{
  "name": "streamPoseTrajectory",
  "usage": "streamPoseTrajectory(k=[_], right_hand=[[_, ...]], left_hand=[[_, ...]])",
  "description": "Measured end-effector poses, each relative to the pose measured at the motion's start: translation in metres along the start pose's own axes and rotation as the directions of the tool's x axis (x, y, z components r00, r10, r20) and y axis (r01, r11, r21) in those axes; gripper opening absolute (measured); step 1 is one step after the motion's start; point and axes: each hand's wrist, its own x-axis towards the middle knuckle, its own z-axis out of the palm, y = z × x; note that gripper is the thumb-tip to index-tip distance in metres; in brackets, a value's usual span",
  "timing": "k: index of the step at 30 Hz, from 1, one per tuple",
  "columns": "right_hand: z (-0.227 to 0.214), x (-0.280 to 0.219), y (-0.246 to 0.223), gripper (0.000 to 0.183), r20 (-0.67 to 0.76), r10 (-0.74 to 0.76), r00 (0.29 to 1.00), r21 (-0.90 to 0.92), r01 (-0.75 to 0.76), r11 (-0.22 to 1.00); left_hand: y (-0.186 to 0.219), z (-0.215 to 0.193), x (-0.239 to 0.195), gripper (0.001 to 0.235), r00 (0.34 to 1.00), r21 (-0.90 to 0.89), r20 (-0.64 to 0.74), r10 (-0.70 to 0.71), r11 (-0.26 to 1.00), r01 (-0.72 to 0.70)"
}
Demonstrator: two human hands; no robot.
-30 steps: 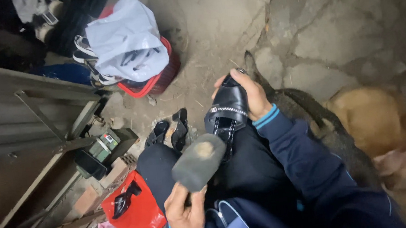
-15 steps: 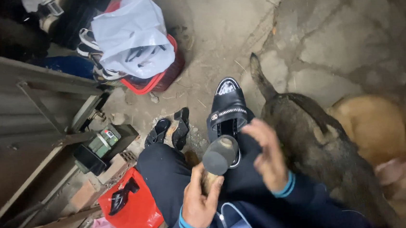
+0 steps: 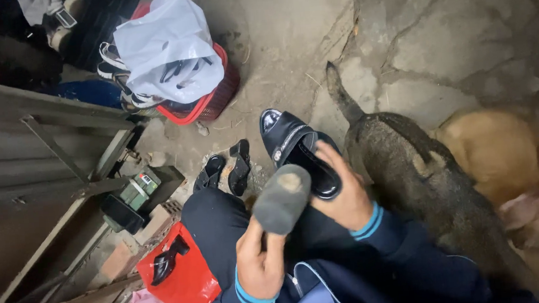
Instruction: The person sits on the floor and cleans a pair of black high-heeled shoes. They use a round brush to scrub the exterior and a yellow brush to clean the soles and heels of the shoes.
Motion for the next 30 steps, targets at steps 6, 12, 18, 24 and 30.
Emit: streamPoseTrajectory(k=[6,12,18,24,30], right_hand=[[-0.013,-0.016,0.046,0.077,-0.031,-0.023,0.999,-0.279,0.014,0.960],[-0.023,-0.005,0.054,0.076,0.058,-0.045,0.997,-0.289,0.061,0.955],[-0.038,0.000,0.075,0.087,0.218,0.065,0.974,-0.237,-0.012,0.972],[-0.042,0.011,0.019,0.100,0.284,0.100,0.954,0.260,-0.177,0.949],[-0.036,0.002,0.024,0.077,0.147,0.078,0.986,0.208,-0.108,0.972]], left_hand=[[-0.033,0.003,0.004,0.033,0.979,0.123,0.134,-0.157,0.982,0.141],[-0.052,0.027,-0.001,0.021,0.999,0.165,0.031,-0.031,0.986,0.025],[-0.050,0.019,-0.032,0.016,0.978,0.171,-0.159,0.137,0.979,-0.109],[-0.038,0.029,-0.003,0.030,0.994,0.085,0.112,-0.022,0.996,0.012],[-0.033,0.006,0.005,0.034,0.991,0.074,0.029,-0.128,0.989,0.126]])
